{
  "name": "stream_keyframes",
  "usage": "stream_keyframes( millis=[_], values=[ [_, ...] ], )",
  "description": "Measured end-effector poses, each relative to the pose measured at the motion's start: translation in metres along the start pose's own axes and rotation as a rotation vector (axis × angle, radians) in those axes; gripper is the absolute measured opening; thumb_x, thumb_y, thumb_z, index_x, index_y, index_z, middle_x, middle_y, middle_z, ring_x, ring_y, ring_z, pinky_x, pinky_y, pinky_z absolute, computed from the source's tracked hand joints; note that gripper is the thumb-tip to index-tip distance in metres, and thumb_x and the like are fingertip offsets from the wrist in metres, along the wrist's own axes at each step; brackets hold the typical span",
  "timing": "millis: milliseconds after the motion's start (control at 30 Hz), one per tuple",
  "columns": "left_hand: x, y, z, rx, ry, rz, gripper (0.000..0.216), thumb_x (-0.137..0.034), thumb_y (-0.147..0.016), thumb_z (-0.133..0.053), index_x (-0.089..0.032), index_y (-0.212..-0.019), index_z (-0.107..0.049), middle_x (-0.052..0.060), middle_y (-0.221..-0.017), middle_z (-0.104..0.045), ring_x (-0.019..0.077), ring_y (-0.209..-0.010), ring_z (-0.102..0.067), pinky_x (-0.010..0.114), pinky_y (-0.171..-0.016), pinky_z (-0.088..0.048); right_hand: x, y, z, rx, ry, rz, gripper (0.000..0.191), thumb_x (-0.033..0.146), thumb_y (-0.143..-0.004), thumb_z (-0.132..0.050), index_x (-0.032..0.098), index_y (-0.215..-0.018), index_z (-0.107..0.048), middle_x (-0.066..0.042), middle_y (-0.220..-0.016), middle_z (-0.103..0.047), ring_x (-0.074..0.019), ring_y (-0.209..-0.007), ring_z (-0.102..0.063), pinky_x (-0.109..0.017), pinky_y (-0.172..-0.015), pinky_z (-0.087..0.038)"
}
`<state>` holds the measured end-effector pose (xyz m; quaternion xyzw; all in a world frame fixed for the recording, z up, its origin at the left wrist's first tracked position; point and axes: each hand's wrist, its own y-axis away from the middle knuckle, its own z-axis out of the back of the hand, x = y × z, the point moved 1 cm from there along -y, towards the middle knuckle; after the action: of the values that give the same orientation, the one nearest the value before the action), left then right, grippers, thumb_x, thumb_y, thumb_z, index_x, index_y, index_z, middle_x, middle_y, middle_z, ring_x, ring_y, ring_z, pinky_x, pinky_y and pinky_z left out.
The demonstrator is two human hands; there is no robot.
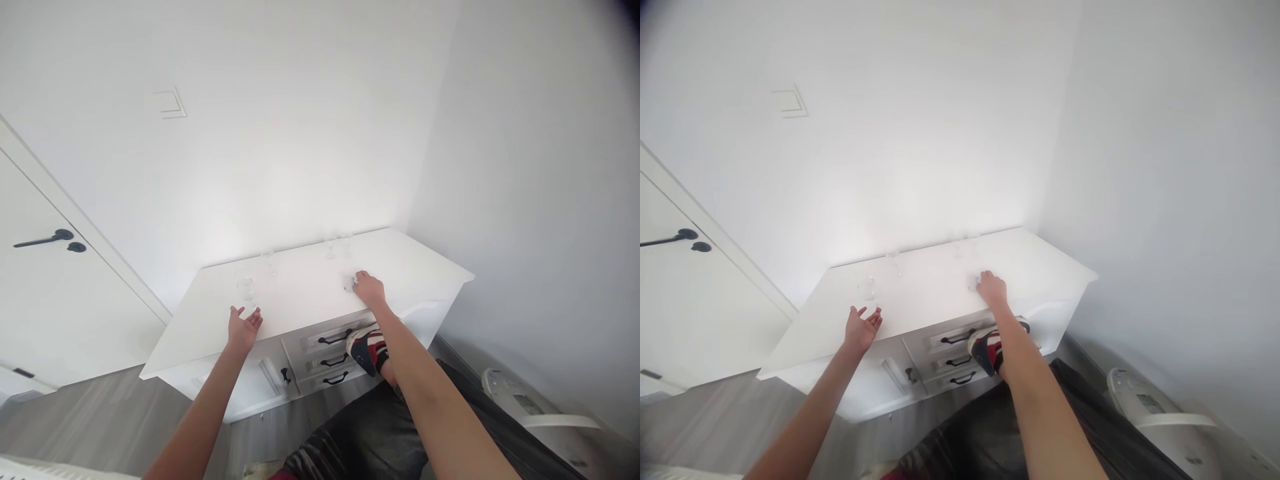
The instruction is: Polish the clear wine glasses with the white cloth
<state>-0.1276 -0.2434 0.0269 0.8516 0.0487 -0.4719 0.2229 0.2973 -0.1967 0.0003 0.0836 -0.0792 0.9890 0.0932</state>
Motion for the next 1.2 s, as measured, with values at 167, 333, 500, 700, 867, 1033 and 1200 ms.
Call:
stream_keyframes(
  millis=[167,333,500,700,867,1033,1200],
  values=[
    [0.000,-0.013,-0.013,0.150,0.055,0.080,0.039,-0.057,-0.109,-0.038,-0.022,-0.115,-0.054,0.018,-0.108,-0.074,0.0204,-0.088,-0.077,0.036,-0.076,-0.065,-0.001,0.002,-0.001,-0.016,0.004,0.008,0.032,0.023,-0.100,-0.045,0.020,-0.126,-0.063,-0.014,-0.136,-0.064,-0.0272,-0.108,-0.070,-0.035,-0.081,-0.048],
    [0.021,-0.016,-0.020,0.242,0.062,0.015,0.039,-0.054,-0.108,-0.042,-0.021,-0.107,-0.062,0.017,-0.119,-0.074,0.0202,-0.102,-0.077,0.035,-0.088,-0.064,-0.003,0.002,-0.003,-0.022,-0.012,0.022,0.034,0.021,-0.099,-0.047,0.022,-0.129,-0.062,-0.012,-0.139,-0.063,-0.0266,-0.111,-0.069,-0.034,-0.082,-0.048],
    [0.046,-0.020,-0.043,0.399,-0.001,-0.068,0.028,-0.047,-0.106,-0.053,-0.022,-0.111,-0.064,0.015,-0.128,-0.074,0.0229,-0.115,-0.074,0.040,-0.098,-0.061,-0.004,0.004,-0.001,-0.043,-0.057,0.055,0.039,0.027,-0.105,-0.042,0.022,-0.141,-0.055,-0.012,-0.140,-0.059,-0.0258,-0.111,-0.068,-0.033,-0.084,-0.048],
    [0.081,-0.039,-0.098,0.547,-0.145,-0.190,0.038,-0.042,-0.093,-0.075,-0.027,-0.124,-0.057,0.015,-0.140,-0.067,0.0267,-0.115,-0.075,0.050,-0.105,-0.056,-0.002,0.009,0.007,-0.082,-0.145,0.138,0.051,0.017,-0.100,-0.046,0.025,-0.151,-0.045,-0.012,-0.140,-0.056,-0.0252,-0.116,-0.063,-0.030,-0.085,-0.048],
    [0.101,-0.047,-0.134,0.613,-0.372,-0.350,0.054,-0.044,-0.089,-0.078,-0.029,-0.136,-0.056,0.014,-0.145,-0.062,0.0243,-0.115,-0.074,0.041,-0.098,-0.056,-0.009,0.012,0.006,-0.083,-0.267,0.192,0.034,0.015,-0.096,-0.048,0.026,-0.125,-0.062,-0.007,-0.138,-0.056,-0.0202,-0.103,-0.064,-0.028,-0.085,-0.049],
    [0.105,-0.041,-0.146,0.705,-0.582,-0.458,0.055,-0.048,-0.086,-0.077,-0.027,-0.134,-0.060,0.013,-0.142,-0.065,0.0247,-0.109,-0.076,0.036,-0.089,-0.055,-0.013,0.006,0.003,-0.089,-0.432,0.152,0.034,0.010,-0.089,-0.051,0.022,-0.117,-0.065,-0.008,-0.127,-0.061,-0.0217,-0.107,-0.063,-0.031,-0.097,-0.048],
    [0.103,-0.040,-0.145,0.709,-0.654,-0.495,0.059,-0.057,-0.087,-0.074,-0.026,-0.134,-0.057,0.016,-0.144,-0.065,0.0246,-0.106,-0.077,0.035,-0.085,-0.056,0.026,-0.003,0.005,-0.128,-0.668,0.133,0.022,0.012,-0.083,-0.060,0.022,-0.102,-0.066,-0.008,-0.113,-0.069,-0.0236,-0.111,-0.063,-0.034,-0.103,-0.047]
  ],
)
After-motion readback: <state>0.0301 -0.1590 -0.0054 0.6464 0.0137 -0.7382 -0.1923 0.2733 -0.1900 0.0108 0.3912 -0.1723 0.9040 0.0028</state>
